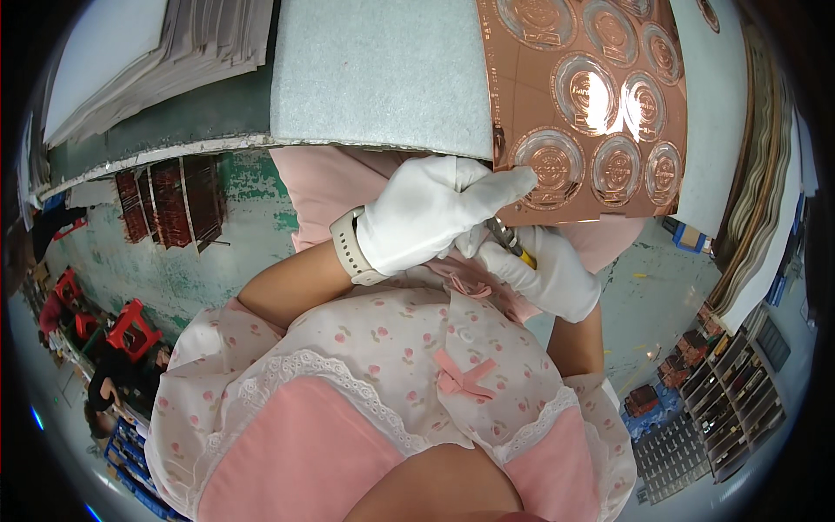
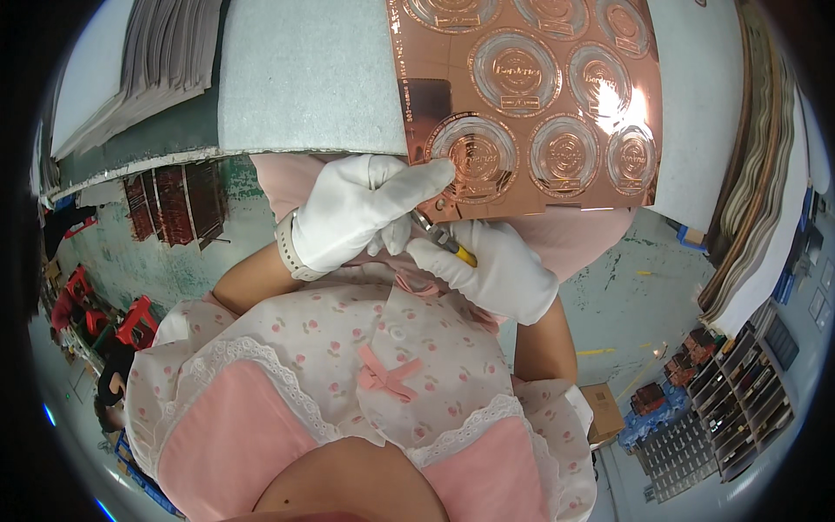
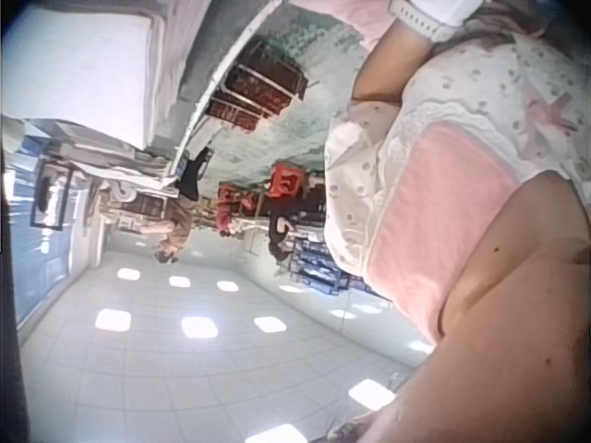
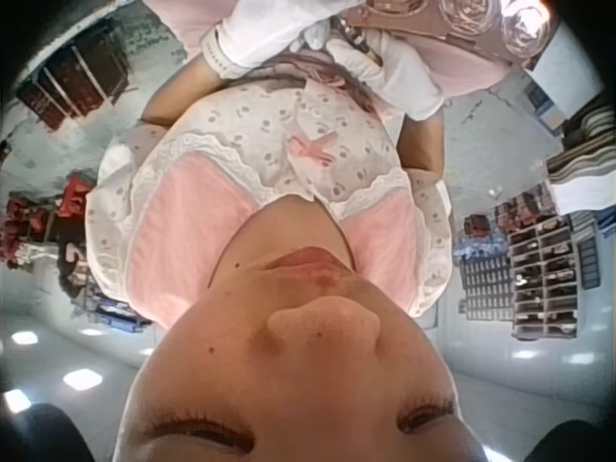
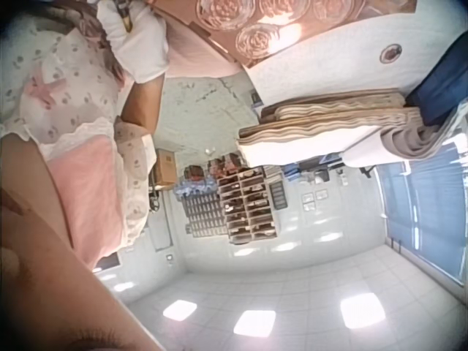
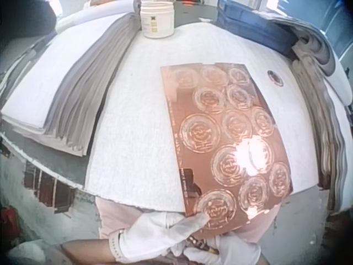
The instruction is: The person uses pliers to cut individual circular copper-colored stickers from a larger sheet. They work methodically, removing the stickers one by one and placing them into a white container on the table.
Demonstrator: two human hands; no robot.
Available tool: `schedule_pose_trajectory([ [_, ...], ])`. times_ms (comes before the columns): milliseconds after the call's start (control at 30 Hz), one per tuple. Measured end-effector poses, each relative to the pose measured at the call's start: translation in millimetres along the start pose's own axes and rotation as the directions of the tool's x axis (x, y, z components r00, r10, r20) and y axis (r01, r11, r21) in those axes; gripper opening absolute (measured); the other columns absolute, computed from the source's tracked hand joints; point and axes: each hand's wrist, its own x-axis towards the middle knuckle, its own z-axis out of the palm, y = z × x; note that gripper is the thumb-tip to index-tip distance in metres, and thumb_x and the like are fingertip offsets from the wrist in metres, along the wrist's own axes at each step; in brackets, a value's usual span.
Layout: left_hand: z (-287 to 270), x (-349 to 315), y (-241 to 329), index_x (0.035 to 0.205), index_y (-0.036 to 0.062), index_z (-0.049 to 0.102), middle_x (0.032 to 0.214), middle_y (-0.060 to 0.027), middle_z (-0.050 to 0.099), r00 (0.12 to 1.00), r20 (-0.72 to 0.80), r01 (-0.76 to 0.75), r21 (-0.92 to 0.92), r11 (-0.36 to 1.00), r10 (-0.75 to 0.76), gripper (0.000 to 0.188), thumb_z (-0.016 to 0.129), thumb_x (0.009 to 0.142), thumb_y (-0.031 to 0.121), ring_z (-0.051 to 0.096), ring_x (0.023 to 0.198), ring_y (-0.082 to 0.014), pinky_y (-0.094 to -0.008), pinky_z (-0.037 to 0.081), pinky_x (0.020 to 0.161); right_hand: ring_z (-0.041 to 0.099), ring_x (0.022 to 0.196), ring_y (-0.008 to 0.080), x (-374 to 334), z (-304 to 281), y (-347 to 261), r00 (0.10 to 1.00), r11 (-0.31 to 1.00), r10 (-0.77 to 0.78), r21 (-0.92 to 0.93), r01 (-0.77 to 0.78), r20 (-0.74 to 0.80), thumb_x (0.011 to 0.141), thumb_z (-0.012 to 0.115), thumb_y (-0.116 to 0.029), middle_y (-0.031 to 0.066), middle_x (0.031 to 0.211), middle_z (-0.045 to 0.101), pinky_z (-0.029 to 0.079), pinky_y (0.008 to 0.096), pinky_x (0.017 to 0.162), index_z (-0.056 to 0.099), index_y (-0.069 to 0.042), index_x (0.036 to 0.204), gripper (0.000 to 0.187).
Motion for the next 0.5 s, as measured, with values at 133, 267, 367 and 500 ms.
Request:
schedule_pose_trajectory([
  [133,1,-1,4,0.056,0.0052,0.054,0.044,-0.0019,0.050,1.000,0.012,-0.007,-0.020,1.000,0.007,0.039,0.065,0.079,0.035,0.042,0.035,-0.0053,-0.0184,0.031,0.033,0.042,0.046,0.0152,0,-2,1,1.000,0.998,0.013,-0.061,-0.013,0.002,0.082,0.061,-0.027,0.0069,0.052,0.050,0.038,0.0286,0.047,0.059,0.005,0.078,0.032],
  [267,3,-2,6,0.055,0.0055,0.053,0.044,-0.0017,0.050,1.000,-0.013,-0.009,-0.006,1.000,0.009,0.039,0.065,0.079,0.034,0.042,0.034,-0.0053,-0.0185,0.031,0.033,0.041,0.044,0.0157,0,0,-1,0.999,0.997,0.007,-0.079,-0.010,-0.040,0.081,0.063,-0.026,0.0077,0.051,0.048,0.037,0.0296,0.045,0.058,0.005,0.075,0.031],
  [367,5,-2,8,0.053,0.0056,0.052,0.044,-0.0016,0.050,1.000,-0.025,-0.007,0.004,1.000,0.007,0.040,0.065,0.078,0.034,0.041,0.034,-0.0053,-0.0186,0.031,0.033,0.040,0.043,0.0169,2,8,9,0.991,0.994,-0.076,-0.091,0.066,-0.112,0.079,0.065,-0.024,0.0084,0.050,0.048,0.036,0.0302,0.044,0.057,0.004,0.071,0.031],
  [500,5,-1,8,0.052,0.0058,0.052,0.043,-0.0016,0.049,0.999,-0.039,-0.016,0.018,1.000,0.017,0.041,0.065,0.078,0.034,0.041,0.034,-0.0052,-0.0186,0.031,0.033,0.041,0.042,0.0197,7,15,18,0.978,0.990,-0.135,-0.063,0.126,-0.159,0.078,0.067,-0.024,0.0089,0.050,0.049,0.036,0.0310,0.044,0.056,0.003,0.068,0.031],
])
